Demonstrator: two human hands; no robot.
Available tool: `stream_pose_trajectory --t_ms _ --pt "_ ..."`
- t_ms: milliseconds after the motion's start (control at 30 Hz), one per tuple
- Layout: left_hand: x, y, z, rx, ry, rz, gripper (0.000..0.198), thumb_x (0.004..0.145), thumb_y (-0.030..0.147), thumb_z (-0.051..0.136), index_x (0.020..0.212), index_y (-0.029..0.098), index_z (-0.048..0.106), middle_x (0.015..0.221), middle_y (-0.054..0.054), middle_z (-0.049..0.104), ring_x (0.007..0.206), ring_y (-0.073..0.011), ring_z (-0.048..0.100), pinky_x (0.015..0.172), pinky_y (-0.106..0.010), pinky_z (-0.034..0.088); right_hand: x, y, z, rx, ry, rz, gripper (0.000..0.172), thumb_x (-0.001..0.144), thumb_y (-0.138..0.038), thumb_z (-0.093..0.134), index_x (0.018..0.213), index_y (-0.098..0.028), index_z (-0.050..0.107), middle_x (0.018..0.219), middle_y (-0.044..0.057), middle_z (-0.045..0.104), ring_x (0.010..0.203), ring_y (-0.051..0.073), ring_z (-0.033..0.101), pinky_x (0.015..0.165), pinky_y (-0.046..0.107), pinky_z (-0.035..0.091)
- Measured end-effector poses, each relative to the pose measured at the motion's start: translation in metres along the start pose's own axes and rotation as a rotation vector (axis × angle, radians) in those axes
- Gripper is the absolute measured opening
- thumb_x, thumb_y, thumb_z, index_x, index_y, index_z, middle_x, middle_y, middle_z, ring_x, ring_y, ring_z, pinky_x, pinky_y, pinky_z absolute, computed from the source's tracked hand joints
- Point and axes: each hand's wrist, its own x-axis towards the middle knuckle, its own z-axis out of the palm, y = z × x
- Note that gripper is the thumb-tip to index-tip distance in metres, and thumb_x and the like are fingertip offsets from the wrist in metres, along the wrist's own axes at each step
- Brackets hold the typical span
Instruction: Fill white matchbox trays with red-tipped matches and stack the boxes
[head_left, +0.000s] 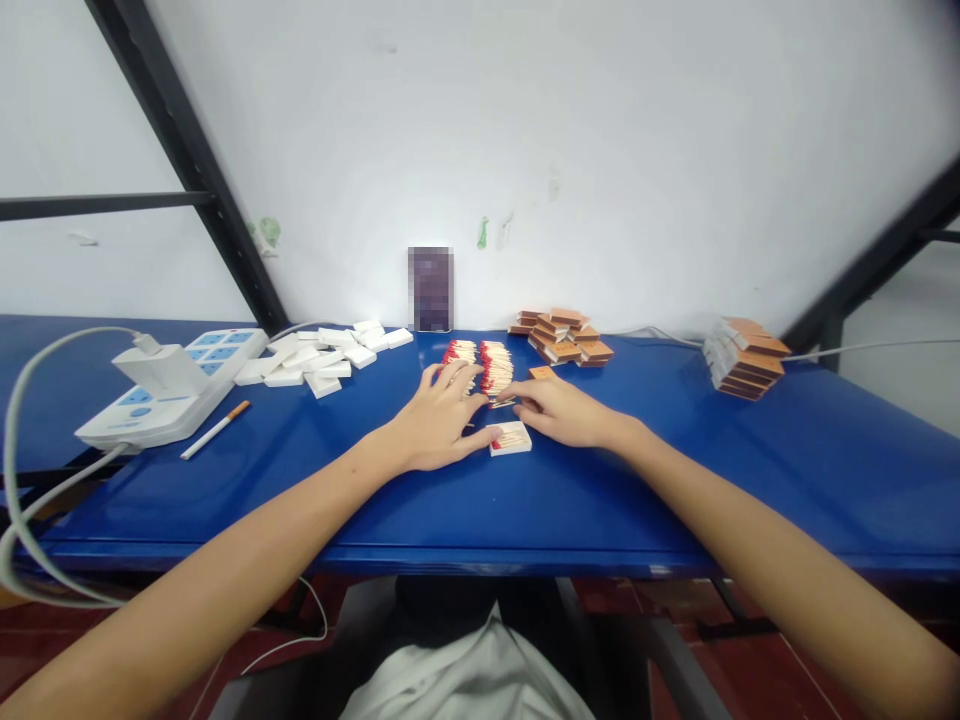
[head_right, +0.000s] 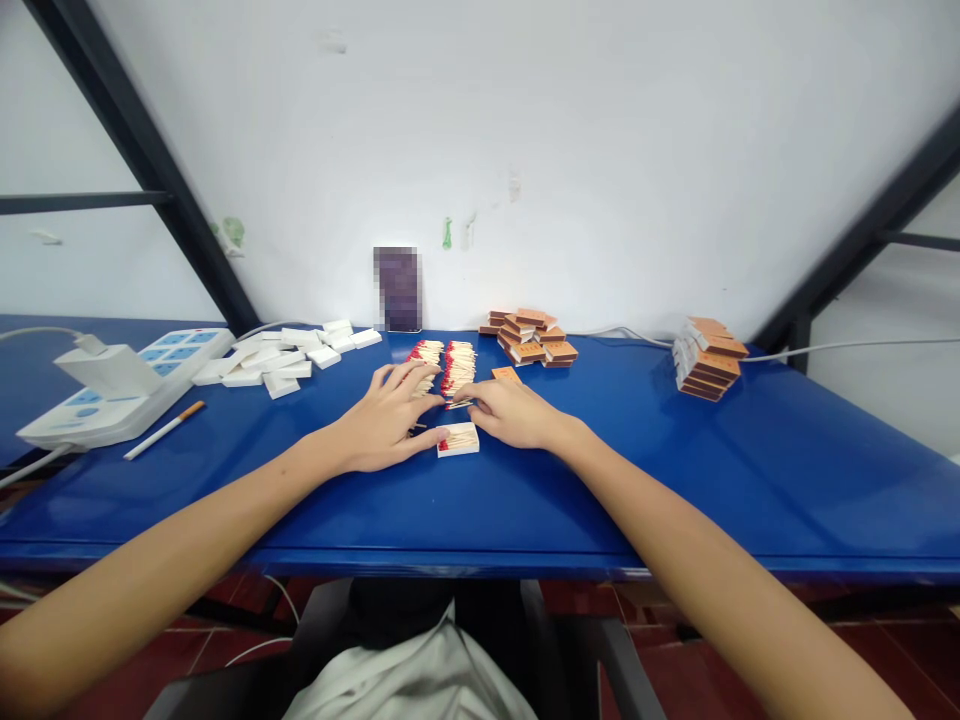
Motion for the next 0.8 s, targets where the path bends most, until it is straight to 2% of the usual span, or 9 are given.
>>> stream_pose_trajectory --t_ms 100,333,533,800 --pt "0.0 0.0 0.0 0.007 0.0 0.003 0.06 0.099 0.062 0.039 0.124 0.016 0.067 0.148 -0.021 0.044 0.14 -0.0395 0.033 0.11 -0.063 0.026 0.0 0.0 0.001 -0.017 0.012 0.016 0.035 0.093 -0.016 0.048 0.122 -0.021 0.068 0.091 0.003 0.07 0.076 0.015 0.056 0.069 0.025 0.037" --pt "-0.001 0.0 0.0 0.008 0.006 0.024 0.058 0.099 0.06 0.04 0.123 0.016 0.068 0.147 -0.02 0.044 0.14 -0.0377 0.034 0.112 -0.061 0.025 0.002 0.007 0.002 -0.118 0.07 0.081 0.022 0.098 -0.029 0.052 0.111 -0.02 0.068 0.073 0.001 0.062 0.07 0.015 0.054 0.063 0.025 0.032" --pt "-0.001 0.001 -0.002 0.0 -0.002 0.023 0.055 0.099 0.059 0.042 0.124 0.016 0.067 0.148 -0.02 0.043 0.141 -0.0377 0.033 0.113 -0.061 0.025 0.003 0.009 0.002 -0.134 0.056 0.104 0.014 0.097 -0.028 0.054 0.1 -0.02 0.066 0.071 0.0 0.06 0.069 0.015 0.051 0.061 0.025 0.029" --pt "-0.001 0.0 0.0 0.017 0.012 0.027 0.056 0.099 0.059 0.041 0.124 0.017 0.067 0.147 -0.02 0.045 0.14 -0.0374 0.034 0.113 -0.061 0.026 0.002 0.011 0.005 -0.151 0.1 0.084 0.013 0.098 -0.026 0.048 0.096 -0.02 0.059 0.082 0.003 0.06 0.073 0.016 0.051 0.065 0.025 0.032"
